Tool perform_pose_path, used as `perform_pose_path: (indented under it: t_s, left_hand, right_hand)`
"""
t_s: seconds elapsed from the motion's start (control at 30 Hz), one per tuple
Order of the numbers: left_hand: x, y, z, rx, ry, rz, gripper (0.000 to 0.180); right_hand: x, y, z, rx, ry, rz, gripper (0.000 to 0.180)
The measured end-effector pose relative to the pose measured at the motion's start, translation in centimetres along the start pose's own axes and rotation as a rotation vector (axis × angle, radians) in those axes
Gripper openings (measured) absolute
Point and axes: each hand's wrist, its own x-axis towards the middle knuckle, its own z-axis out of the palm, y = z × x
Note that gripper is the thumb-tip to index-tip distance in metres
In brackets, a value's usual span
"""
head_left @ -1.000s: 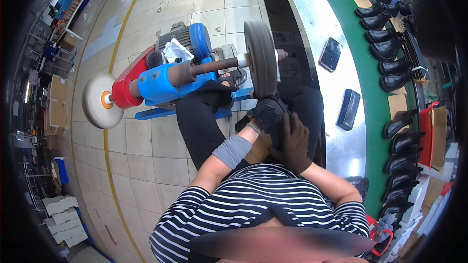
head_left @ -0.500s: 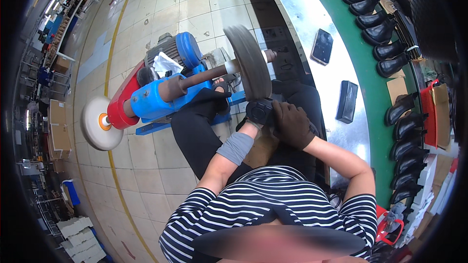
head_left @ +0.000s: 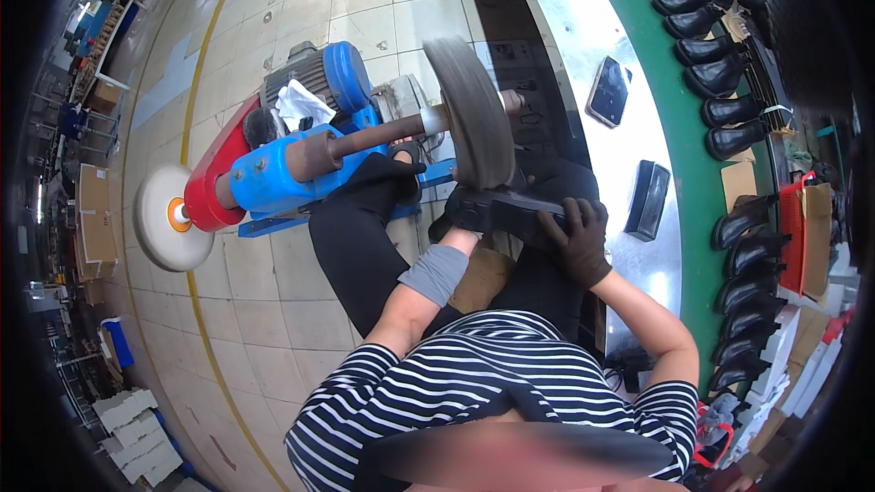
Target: Polishing and finishing leather boots using an industrial rotating buffing machine.
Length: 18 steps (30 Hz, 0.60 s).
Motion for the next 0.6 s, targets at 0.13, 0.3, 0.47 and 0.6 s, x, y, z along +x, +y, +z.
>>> perform_pose_path:
  t_s: [0.13,0.3,0.47,0.6]
  left_hand:
    - [0.1,-1.8,0.1,-0.155,-0.004,-0.054,0.031]
    - [-0.9,-3.6,-0.1,-0.346,0.003,-0.124,0.034]
    - [-1.7,-4.8,-0.2,-0.519,0.031,-0.182,0.037]
    - [-3.8,-5.7,0.0,-0.664,0.034,-0.230,0.040]
  right_hand:
    - [1.6,0.3,1.8,0.106,0.015,-0.018,0.054]
    - [3.0,0.6,3.3,0.135,0.065,-0.145,0.055]
    - [4.0,0.0,3.5,0.134,0.114,-0.202,0.056]
    - [2.9,-0.5,3.1,0.142,0.178,-0.221,0.056]
